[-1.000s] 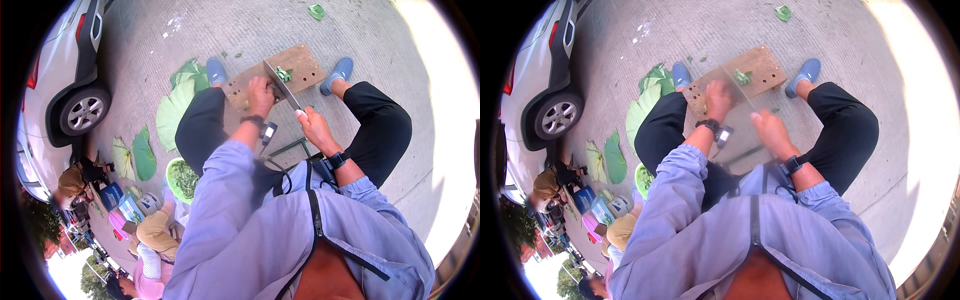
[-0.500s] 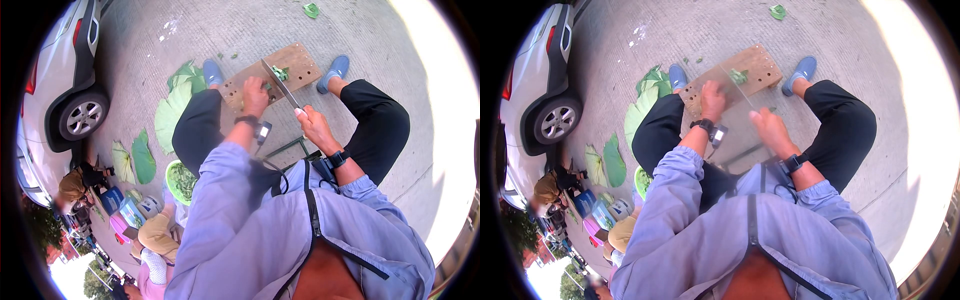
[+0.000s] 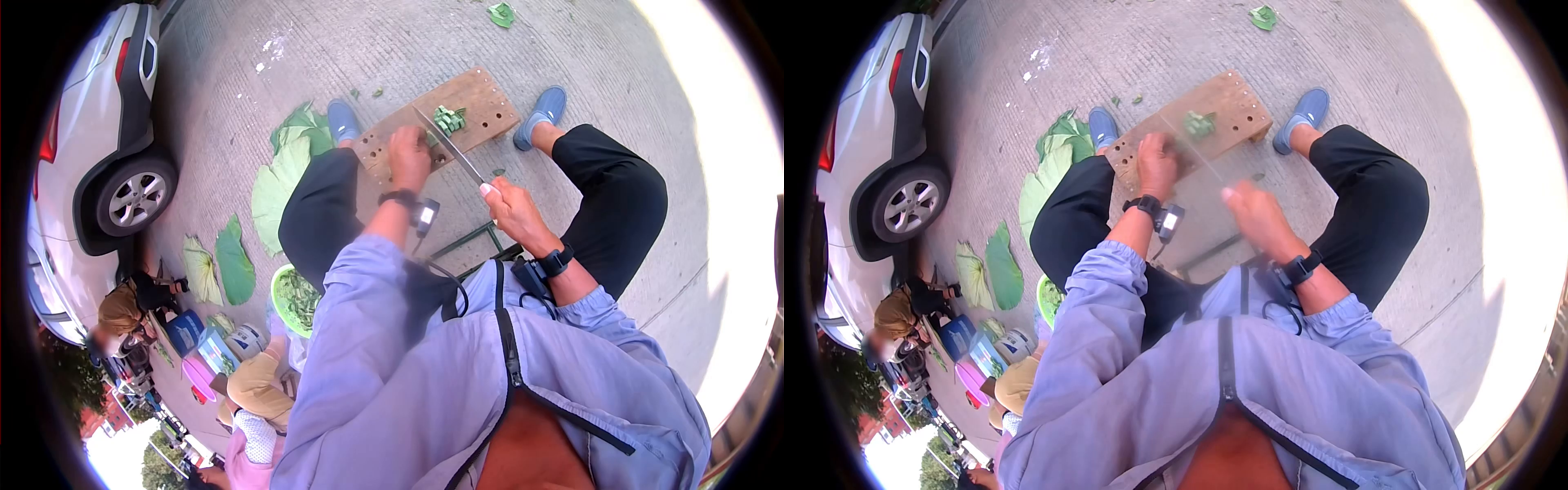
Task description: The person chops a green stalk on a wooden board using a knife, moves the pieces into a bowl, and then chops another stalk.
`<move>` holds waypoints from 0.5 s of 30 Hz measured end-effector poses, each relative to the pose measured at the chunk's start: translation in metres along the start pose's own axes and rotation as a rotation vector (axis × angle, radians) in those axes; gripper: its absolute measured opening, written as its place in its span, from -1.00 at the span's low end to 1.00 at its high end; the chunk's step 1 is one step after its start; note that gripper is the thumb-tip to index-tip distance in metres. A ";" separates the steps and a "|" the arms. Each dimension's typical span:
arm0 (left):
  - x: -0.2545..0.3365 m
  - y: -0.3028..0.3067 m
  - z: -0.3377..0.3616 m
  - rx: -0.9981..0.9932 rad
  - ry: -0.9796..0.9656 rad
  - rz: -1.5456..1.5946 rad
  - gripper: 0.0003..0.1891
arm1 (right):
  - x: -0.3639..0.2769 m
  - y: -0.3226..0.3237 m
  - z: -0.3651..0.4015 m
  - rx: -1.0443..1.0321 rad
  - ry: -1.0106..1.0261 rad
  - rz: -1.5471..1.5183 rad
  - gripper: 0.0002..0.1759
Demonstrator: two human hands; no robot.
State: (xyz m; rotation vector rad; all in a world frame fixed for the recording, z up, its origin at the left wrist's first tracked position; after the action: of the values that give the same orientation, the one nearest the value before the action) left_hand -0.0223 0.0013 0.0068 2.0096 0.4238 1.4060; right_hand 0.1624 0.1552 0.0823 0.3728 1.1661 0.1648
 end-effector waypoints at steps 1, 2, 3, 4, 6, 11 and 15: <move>0.000 0.001 0.000 -0.006 0.003 -0.007 -0.89 | 0.001 -0.001 0.001 -0.010 -0.009 -0.011 -0.50; -0.002 0.000 0.001 -0.007 0.004 -0.008 -0.89 | 0.001 -0.001 0.001 -0.010 -0.011 -0.012 -0.50; -0.005 0.000 0.001 -0.027 0.018 -0.003 -0.87 | 0.000 -0.001 0.002 -0.012 -0.006 -0.005 -0.50; -0.007 -0.002 0.001 -0.046 0.031 0.002 -0.84 | 0.000 0.000 0.002 -0.014 -0.001 0.003 -0.50; -0.006 -0.002 0.000 -0.049 0.041 -0.005 -0.85 | -0.001 0.000 0.002 -0.021 -0.001 0.006 -0.50; -0.006 -0.002 0.001 -0.048 0.040 -0.011 -0.85 | -0.001 0.000 0.003 -0.036 -0.005 0.005 -0.50; -0.006 -0.001 0.001 -0.048 0.044 -0.014 -0.84 | 0.000 0.000 0.003 -0.043 -0.016 0.002 -0.49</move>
State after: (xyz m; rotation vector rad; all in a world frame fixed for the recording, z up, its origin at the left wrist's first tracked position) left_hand -0.0235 -0.0016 0.0016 1.9365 0.4193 1.4410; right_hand 0.1647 0.1549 0.0835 0.3369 1.1447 0.1884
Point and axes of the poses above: each hand's wrist, its own z-axis away from the middle knuckle, its own y-axis out of the back of the hand, x = y × z, the point moved 2 cm from there along -z, towards the middle knuckle, and after that the axes turned 7 degrees about y, right-handed, at the moved point
